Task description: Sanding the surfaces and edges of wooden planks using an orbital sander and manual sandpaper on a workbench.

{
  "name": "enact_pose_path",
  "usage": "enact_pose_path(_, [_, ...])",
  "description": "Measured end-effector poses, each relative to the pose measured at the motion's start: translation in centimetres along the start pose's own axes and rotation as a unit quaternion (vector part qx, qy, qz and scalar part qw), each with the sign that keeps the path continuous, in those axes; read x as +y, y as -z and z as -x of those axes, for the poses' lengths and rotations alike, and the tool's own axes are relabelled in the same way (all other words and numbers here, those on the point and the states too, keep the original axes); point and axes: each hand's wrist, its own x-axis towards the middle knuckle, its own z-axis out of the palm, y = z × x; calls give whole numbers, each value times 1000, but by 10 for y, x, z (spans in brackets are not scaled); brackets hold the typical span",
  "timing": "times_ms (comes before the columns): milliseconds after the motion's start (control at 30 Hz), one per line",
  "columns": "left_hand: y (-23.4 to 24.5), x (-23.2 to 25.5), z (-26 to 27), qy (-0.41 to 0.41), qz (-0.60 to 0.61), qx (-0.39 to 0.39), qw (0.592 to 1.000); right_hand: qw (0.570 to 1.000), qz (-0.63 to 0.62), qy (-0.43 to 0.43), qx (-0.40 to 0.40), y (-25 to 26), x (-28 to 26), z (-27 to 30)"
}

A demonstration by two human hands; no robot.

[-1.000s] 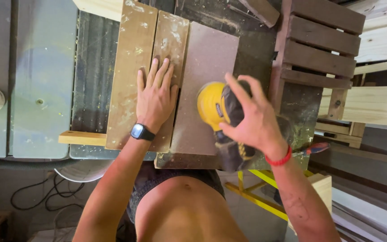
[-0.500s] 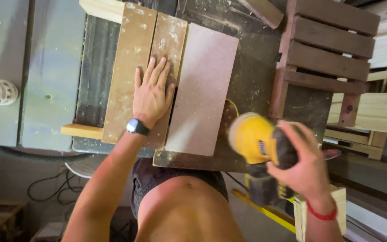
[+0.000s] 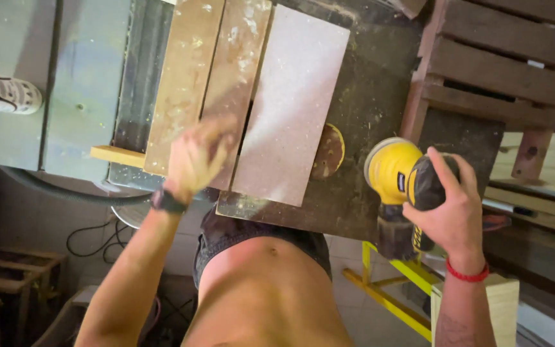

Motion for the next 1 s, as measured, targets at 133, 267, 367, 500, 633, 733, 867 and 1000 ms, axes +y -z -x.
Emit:
enact_pose_path(133, [-25, 16, 48, -64, 20, -36, 997, 999, -22, 3, -32, -3, -4, -4])
enact_pose_path(267, [-52, 34, 88, -113, -45, -39, 992, 998, -27, -34, -55, -20, -15, -10])
enact_pose_path(367, [-56, 40, 101, -143, -41, -45, 988, 995, -18, -79, -65, -30, -18, -13])
enact_pose_path(500, [-44, 36, 111, -162, 40, -67, 984, 994, 0, -85, -63, -38, -10, -17])
enact_pose_path(633, [-31, 10, 111, -138, 41, -37, 989, 995, 18, -64, -71, -41, -2, -14])
enact_pose_path(733, [-2, -6, 86, -78, -13, 7, 997, 995, 63, 63, 44, -60, -5, -16])
enact_pose_path(867, [16, -25, 42, 12, -66, 69, 995, 989, -51, 40, 132, -103, -62, -34])
enact_pose_path(1000, [2, -42, 17, 134, -122, 12, 983, 975, -102, -191, -50, -167, -50, -58])
